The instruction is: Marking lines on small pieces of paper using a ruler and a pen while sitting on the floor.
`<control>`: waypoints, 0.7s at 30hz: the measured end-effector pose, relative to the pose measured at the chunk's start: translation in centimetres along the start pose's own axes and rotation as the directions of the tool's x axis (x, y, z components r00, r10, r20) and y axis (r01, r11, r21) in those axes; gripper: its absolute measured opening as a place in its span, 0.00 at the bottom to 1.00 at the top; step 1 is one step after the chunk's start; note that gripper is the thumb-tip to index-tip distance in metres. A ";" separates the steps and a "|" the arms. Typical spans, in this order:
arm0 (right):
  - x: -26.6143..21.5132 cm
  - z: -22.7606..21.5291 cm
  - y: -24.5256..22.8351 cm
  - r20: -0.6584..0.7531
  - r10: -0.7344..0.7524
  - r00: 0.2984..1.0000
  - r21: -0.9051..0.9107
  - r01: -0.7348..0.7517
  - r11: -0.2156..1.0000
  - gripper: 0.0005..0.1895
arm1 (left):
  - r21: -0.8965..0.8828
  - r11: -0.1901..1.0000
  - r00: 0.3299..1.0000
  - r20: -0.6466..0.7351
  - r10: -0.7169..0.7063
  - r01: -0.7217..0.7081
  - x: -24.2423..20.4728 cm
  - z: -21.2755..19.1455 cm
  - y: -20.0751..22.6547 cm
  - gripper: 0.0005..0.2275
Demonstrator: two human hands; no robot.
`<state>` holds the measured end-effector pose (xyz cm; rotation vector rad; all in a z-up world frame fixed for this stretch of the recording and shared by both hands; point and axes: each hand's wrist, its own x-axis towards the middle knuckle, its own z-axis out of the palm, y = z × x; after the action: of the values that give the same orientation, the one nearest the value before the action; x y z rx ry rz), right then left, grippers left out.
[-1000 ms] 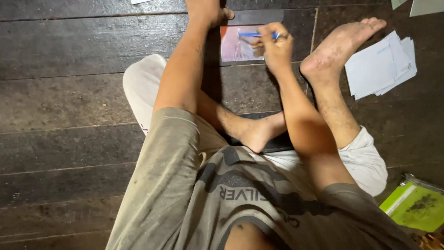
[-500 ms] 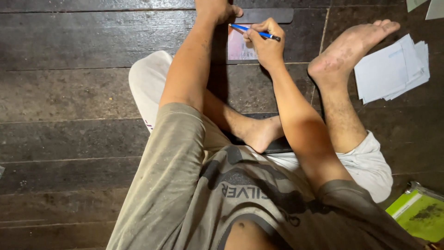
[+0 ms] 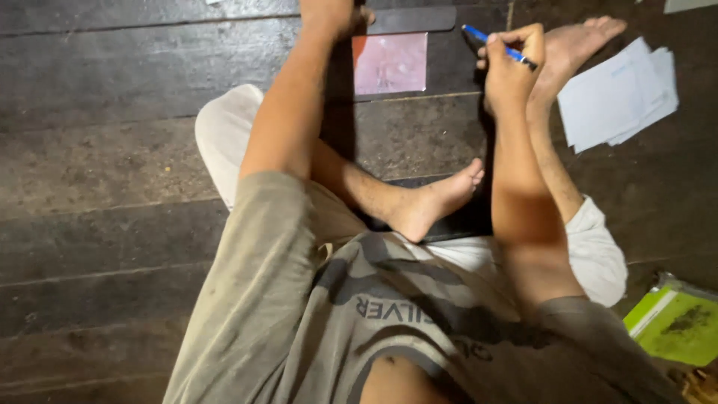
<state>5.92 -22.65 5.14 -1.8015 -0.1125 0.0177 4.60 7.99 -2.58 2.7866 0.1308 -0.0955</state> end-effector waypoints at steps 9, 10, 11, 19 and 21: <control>-0.1 5.6 -3.9 0.461 -0.151 0.875 -0.573 0.423 0.702 0.31 | 0.139 0.984 0.955 -0.257 0.145 -0.112 -3.4 1.9 0.8 0.21; 0.2 6.6 -3.0 0.516 -0.019 0.856 -0.722 0.447 0.528 0.36 | 0.177 0.974 0.956 -0.230 0.184 -0.145 -3.3 2.0 0.8 0.15; 0.5 7.6 -2.2 0.533 0.124 0.837 -0.820 0.475 0.321 0.44 | 0.213 0.961 0.954 -0.202 0.221 -0.177 -3.1 2.1 0.9 0.08; -2.4 2.9 -6.9 0.524 -0.301 0.797 -0.760 0.597 0.258 0.25 | -0.258 0.878 0.886 -0.353 0.302 -0.403 -5.3 -10.0 2.1 0.19; -3.4 0.9 -8.6 0.464 -0.263 0.846 -0.781 0.530 0.330 0.24 | -0.416 0.848 0.899 -0.413 0.144 -0.327 -5.0 -9.4 1.2 0.18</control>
<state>1.94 -20.08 13.08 -2.8116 -0.9410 -0.2149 0.19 9.73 7.07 2.2664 -0.0969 0.4670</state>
